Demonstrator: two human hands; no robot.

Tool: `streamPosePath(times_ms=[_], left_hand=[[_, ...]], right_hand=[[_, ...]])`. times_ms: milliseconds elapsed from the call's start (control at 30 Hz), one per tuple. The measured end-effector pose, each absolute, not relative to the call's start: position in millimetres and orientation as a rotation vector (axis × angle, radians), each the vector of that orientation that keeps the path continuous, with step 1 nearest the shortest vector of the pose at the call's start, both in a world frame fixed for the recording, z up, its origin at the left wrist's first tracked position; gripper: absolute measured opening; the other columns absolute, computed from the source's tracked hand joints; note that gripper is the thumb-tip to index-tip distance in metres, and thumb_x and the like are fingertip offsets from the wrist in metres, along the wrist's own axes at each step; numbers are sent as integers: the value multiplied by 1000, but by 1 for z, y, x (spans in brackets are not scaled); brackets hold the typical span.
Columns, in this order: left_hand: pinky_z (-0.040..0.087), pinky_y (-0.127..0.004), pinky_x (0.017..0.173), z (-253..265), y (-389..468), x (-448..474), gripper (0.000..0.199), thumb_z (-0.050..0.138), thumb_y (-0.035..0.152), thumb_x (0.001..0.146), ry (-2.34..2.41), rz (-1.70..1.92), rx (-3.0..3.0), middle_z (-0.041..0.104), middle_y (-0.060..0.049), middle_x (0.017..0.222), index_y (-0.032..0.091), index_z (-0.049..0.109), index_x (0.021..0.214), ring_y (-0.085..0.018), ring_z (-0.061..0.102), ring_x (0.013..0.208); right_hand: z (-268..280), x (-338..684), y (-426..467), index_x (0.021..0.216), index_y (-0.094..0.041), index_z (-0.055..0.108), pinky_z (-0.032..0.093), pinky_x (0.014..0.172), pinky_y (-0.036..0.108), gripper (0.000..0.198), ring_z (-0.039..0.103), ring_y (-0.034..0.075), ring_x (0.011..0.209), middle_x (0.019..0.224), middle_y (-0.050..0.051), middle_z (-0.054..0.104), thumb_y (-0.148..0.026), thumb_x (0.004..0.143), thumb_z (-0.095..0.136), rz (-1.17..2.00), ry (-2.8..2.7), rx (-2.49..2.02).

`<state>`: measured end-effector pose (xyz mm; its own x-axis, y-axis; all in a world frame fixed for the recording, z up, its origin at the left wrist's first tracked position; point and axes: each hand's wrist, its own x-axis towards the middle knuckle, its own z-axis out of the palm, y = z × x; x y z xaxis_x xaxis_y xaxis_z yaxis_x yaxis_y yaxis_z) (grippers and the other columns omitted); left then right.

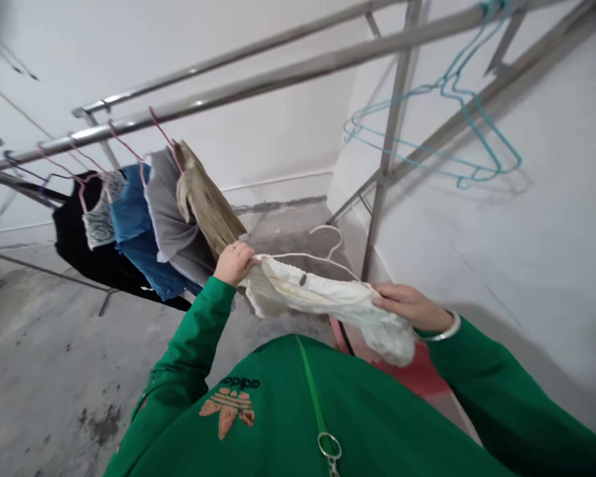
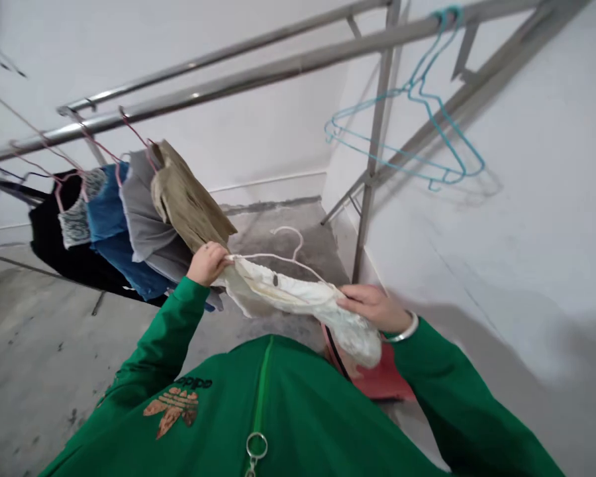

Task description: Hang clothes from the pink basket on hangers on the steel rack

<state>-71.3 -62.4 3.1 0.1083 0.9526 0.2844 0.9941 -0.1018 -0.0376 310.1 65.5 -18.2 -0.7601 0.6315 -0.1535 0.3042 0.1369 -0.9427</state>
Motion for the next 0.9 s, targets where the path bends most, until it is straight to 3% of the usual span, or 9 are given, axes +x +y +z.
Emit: streamPosePath(times_ms=[133,300,433,667,900], left_hand=[[46,-37,80,-3,-64,-73,22,52,36,93,-2185,-65,-2061,64,-13,101,16,61,97,-25,60,97],[49,-38,88,-22,-80,-70,33,52,25,92,-2440,-201,-1845,59,-14,120,17,52,123,-26,61,106],[50,-33,90,-48,-96,-42,27,50,23,92,-2478,-219,-2120,60,-11,118,19,54,118,-22,62,106],[51,-33,88,-85,-115,18,28,49,31,93,-2377,-62,-2615,62,-10,120,22,54,119,-21,64,102],[52,-35,88,-90,-136,19,27,48,32,94,-2407,9,-2615,65,-11,114,19,58,116,-23,65,101]], right_hand=[[-3,321,63,76,-18,71,50,67,33,49,62,22,73,76,8,68,-65,63,72,1936,-2021,-952],[22,318,66,72,-21,68,49,61,32,46,61,21,65,71,8,67,-62,55,79,1940,-1851,-1045],[50,293,69,70,-22,67,48,58,30,47,60,19,61,72,7,68,-61,50,82,1817,-1749,-991],[92,189,83,70,-19,66,48,62,30,44,59,18,65,68,3,66,-60,56,76,1521,-1775,-689],[111,78,104,65,-16,54,32,57,26,38,40,10,58,58,-2,47,-52,71,64,1360,-1801,-463]])
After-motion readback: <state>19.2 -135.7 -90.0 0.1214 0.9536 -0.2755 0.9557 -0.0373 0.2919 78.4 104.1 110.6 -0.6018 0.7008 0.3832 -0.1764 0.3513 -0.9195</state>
